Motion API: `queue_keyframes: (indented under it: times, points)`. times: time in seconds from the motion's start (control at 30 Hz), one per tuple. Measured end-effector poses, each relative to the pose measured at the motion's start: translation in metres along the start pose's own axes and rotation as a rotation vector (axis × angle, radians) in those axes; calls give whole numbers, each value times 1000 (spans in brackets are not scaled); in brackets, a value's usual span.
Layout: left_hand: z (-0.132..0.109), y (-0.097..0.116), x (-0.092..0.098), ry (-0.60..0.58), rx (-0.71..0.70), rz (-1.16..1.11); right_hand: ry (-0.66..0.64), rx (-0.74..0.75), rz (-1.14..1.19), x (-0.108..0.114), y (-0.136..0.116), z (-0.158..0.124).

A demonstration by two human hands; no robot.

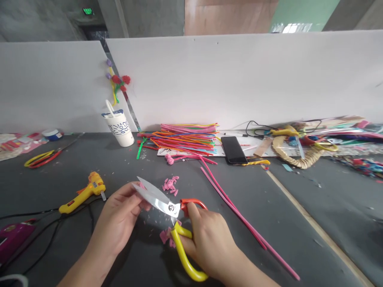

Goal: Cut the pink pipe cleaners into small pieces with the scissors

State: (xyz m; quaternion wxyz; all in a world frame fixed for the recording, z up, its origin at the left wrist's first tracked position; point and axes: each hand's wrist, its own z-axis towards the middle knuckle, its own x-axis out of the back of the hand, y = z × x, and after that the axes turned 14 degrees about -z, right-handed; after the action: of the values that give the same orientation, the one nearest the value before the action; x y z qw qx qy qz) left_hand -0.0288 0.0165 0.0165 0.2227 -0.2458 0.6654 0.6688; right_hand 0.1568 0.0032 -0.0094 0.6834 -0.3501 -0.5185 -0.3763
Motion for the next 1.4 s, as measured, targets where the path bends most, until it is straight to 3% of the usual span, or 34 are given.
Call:
queue_keyframes:
  times: [0.23, 0.53, 1.4]
  points:
    - [-1, 1, 1, -19, 4, 8, -18, 5, -12, -1, 0, 1]
    - [-2, -1, 0, 26, -31, 34, 66, 19, -91, -5, 1, -3]
    - [0, 1, 1, -15, -24, 7, 17, 1, -75, -6, 1, -3]
